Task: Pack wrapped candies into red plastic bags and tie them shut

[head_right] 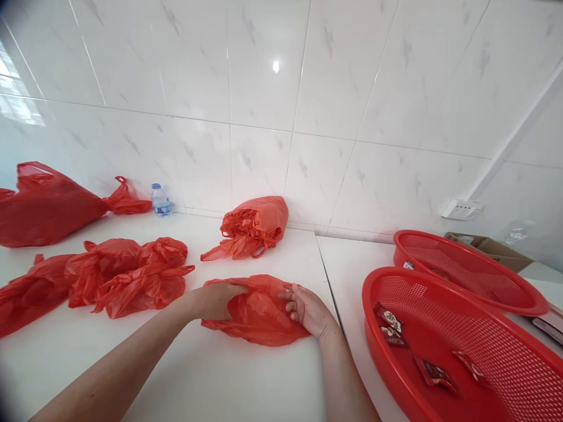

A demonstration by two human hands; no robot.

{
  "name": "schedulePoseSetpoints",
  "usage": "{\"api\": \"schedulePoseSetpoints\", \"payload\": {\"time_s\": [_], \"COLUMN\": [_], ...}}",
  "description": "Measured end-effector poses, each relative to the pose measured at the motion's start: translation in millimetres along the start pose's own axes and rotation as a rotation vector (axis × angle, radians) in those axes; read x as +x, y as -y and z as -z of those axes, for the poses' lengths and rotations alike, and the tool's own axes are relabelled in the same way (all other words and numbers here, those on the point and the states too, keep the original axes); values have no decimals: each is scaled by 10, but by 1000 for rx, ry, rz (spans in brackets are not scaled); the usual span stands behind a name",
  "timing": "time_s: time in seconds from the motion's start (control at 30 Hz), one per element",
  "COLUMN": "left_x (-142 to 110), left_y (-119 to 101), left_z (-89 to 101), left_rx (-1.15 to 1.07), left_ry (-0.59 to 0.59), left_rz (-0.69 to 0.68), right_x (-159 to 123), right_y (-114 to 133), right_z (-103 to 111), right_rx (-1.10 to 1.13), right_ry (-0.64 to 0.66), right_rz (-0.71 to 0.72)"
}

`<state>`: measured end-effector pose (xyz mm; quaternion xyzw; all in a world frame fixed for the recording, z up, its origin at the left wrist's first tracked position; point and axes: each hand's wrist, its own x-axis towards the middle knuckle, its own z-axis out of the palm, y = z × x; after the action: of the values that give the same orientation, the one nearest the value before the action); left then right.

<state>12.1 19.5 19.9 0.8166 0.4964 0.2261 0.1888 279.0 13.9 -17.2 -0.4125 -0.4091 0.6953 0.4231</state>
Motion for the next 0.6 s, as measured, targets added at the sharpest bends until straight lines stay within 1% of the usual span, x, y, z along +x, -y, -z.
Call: {"api": "schedulePoseSetpoints", "payload": {"time_s": [0.07, 0.1, 0.17, 0.2, 0.23, 0.27, 0.33, 0.37, 0.4, 0.47, 0.53, 0.6], "left_x": [-19, -29, -56, -73, -92, -112, -154, -172, -187, -204, -196, -162], "left_y": [-77, -125, -217, -254, -280, -295, -299, -294, -288, -287, -302, -323], "left_z": [-21, -34, -59, -68, -71, -69, -42, -19, 7, 60, 99, 111], "left_rx": [83, 129, 196, 211, 212, 208, 162, 116, 63, -37, -76, -47], "left_ry": [75, 76, 40, 60, 108, 174, 307, 351, 371, 327, 194, 49], "left_rz": [-42, -85, -198, -242, -264, -267, -218, -193, -178, -163, -174, -207], "right_x": [28, 34, 40, 44, 51, 62, 91, 106, 120, 136, 135, 123], "right_y": [-14, -19, -26, -31, -36, -42, -53, -56, -57, -53, -50, -65], "right_z": [-33, -57, -102, -118, -126, -127, -104, -85, -65, -39, -52, -116], "right_rx": [55, 51, 31, 30, 36, 48, 77, 85, 81, -5, -184, -380], "right_ry": [-25, -26, -40, -57, -83, -117, -189, -210, -224, -246, -287, -354], "right_rz": [7, 9, 22, 28, 34, 41, 53, 59, 66, 101, 174, 273]}}
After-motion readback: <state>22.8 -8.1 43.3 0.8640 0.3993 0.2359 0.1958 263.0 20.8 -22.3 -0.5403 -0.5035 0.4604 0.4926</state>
